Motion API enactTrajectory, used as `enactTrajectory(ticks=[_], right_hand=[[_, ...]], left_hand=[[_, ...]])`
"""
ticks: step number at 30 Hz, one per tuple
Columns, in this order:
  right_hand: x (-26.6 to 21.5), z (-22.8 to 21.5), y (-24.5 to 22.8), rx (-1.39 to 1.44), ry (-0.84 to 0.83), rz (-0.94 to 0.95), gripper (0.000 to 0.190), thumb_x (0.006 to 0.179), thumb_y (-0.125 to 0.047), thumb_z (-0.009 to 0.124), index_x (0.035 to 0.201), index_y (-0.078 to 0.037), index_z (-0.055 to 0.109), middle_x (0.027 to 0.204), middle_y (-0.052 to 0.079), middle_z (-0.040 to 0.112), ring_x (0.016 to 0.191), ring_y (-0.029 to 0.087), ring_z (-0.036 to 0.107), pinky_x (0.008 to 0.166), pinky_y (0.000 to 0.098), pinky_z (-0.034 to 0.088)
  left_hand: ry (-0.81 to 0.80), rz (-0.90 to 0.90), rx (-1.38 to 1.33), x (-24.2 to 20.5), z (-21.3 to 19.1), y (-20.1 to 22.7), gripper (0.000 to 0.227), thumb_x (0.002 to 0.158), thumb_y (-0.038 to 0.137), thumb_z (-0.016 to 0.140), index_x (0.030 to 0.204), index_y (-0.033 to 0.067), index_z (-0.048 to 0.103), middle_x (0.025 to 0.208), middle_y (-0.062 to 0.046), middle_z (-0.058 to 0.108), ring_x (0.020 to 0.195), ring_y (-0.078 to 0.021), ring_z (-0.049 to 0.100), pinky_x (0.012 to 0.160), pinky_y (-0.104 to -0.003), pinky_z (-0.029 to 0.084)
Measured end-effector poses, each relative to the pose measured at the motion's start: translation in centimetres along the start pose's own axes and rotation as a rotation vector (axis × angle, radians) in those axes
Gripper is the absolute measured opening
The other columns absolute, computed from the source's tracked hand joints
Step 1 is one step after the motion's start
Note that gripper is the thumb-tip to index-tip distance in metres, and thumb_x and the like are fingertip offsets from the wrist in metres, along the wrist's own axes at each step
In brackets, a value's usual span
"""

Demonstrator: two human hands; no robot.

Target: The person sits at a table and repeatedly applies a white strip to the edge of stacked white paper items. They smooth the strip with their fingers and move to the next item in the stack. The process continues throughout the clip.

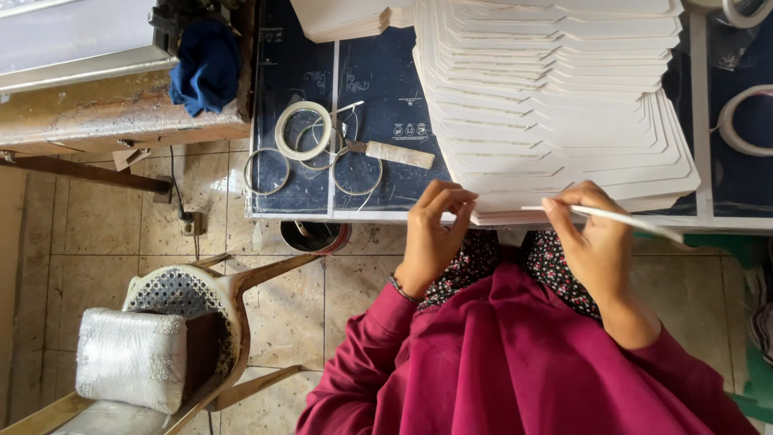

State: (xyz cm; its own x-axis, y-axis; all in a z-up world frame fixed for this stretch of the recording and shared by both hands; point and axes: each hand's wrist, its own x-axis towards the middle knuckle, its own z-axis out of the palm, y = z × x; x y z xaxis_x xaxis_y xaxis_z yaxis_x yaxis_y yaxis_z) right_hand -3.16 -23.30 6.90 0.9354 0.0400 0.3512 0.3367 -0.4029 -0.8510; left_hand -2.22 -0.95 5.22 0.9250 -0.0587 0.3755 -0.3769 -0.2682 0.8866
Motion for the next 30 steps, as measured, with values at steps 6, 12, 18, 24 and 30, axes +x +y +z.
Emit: enactTrajectory(ticks=[6, 12, 18, 24, 30], right_hand=[[1.0, 3.3, 3.2, -0.089, -0.105, 0.048, 0.017, 0.092, -0.01, 0.083, 0.083, 0.0, 0.073, 0.1, 0.015, 0.065, 0.1, 0.036, 0.065, 0.087, 0.0449, 0.05], [0.9, 4.3, 2.9, -0.216, -0.087, 0.031, 0.018, 0.093, -0.012, 0.083, 0.083, -0.003, 0.072, 0.101, 0.01, 0.063, 0.099, 0.034, 0.062, 0.086, 0.0437, 0.048], [0.9, 4.5, 2.7, -0.267, -0.091, 0.013, 0.018, 0.094, -0.015, 0.082, 0.083, -0.006, 0.07, 0.1, 0.009, 0.061, 0.099, 0.035, 0.06, 0.085, 0.0452, 0.047], [0.7, 3.8, 1.8, -0.615, -0.116, -0.116, 0.022, 0.093, -0.011, 0.08, 0.078, -0.009, 0.065, 0.087, 0.005, 0.055, 0.091, 0.03, 0.059, 0.082, 0.0447, 0.046], [0.4, -3.4, 4.2, -0.376, -0.035, -0.033, 0.018, 0.106, 0.001, 0.079, 0.091, 0.003, 0.07, 0.09, 0.014, 0.069, 0.088, 0.03, 0.063, 0.086, 0.04, 0.047]], left_hand=[[0.008, 0.214, 0.18, -1.3, -0.1, -3.7, 0.01, 0.091, 0.008, 0.077, 0.1, 0.012, 0.077, 0.103, -0.002, 0.075, 0.101, -0.0269, 0.069, 0.088, -0.035, 0.05], [0.051, 0.231, 0.138, -1.5, -0.5, -4.2, 0.014, 0.093, 0.012, 0.076, 0.104, 0.02, 0.078, 0.109, 0.006, 0.077, 0.106, -0.0209, 0.066, 0.096, -0.032, 0.045], [0.028, 0.389, 0.334, -1.7, -0.3, -4.7, 0.021, 0.091, 0.01, 0.073, 0.109, 0.0197, 0.078, 0.111, 0.002, 0.072, 0.106, -0.0256, 0.059, 0.092, -0.039, 0.041], [0.05, 0.545, 0.515, -1.4, 0.5, -5.1, 0.032, 0.095, 0.0, 0.057, 0.107, 0.0201, 0.078, 0.107, -0.003, 0.071, 0.101, -0.0301, 0.063, 0.095, -0.039, 0.048], [-0.052, 0.497, 0.58, -2.1, 0.4, -6.1, 0.036, 0.097, -0.002, 0.054, 0.117, 0.0225, 0.07, 0.122, 0.005, 0.069, 0.108, -0.0267, 0.06, 0.095, -0.048, 0.034]])
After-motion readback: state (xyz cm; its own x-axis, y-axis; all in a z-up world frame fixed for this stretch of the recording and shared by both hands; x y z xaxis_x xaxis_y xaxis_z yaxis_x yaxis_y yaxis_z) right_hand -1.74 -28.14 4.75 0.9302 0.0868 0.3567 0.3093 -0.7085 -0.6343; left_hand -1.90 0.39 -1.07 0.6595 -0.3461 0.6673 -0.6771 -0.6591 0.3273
